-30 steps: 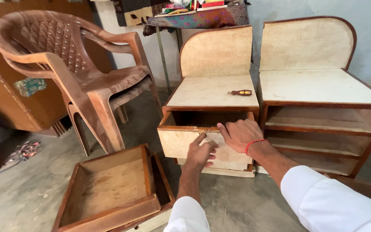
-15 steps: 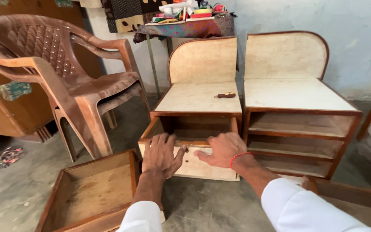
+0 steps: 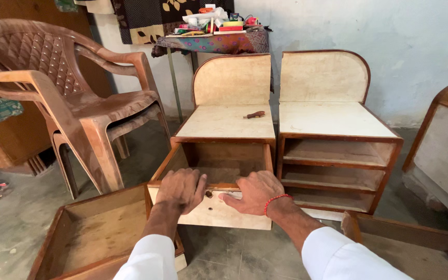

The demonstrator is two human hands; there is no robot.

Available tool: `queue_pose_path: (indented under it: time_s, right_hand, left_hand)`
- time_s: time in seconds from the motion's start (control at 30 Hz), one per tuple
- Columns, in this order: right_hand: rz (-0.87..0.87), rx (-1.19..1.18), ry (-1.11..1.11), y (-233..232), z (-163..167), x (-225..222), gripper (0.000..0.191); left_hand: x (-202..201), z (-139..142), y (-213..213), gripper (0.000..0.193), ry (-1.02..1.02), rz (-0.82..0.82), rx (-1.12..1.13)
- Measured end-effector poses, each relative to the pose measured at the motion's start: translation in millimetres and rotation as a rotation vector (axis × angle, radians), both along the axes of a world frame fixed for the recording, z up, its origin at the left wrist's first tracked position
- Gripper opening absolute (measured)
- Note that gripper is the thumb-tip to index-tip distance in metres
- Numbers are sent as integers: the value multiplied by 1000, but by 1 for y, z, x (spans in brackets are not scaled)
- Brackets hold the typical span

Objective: The person cleans and repairs a wooden drawer from a nightstand. They wipe the drawer with a cloth, use a screwdriver to adjust screws on the drawer's side, and then wipe the drawer front before placing it back into the nightstand.

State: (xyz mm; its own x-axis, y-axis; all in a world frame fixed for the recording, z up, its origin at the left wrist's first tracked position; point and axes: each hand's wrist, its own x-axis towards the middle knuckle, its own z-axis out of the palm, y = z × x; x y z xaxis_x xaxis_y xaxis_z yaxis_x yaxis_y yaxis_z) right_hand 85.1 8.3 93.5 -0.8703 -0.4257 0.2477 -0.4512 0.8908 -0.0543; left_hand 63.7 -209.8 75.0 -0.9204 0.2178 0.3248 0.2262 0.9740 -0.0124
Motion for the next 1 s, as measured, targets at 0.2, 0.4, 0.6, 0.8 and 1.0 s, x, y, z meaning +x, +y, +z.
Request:
queue_pose_path:
  time_s: [0.2,0.4,0.6,0.8,1.0]
  right_hand:
    - [14,-1,8,0,1,14,77]
    - [30,-17,-5,1,0,23,75]
    - [34,-8,5,2,-3,28,75]
    - [57,0,13,1,-4,26,76]
    - [141,96,-8,8,-5,25,80]
  left_hand:
    - [0,-3,3,50,8,12,85]
    - [6,-4,3,53,1,45,130]
    - [14,-3,3,49,52,17,128]
    - [19,-6,0,48,105,-14,120]
    - [25,-13,-5,45,155,-80,163]
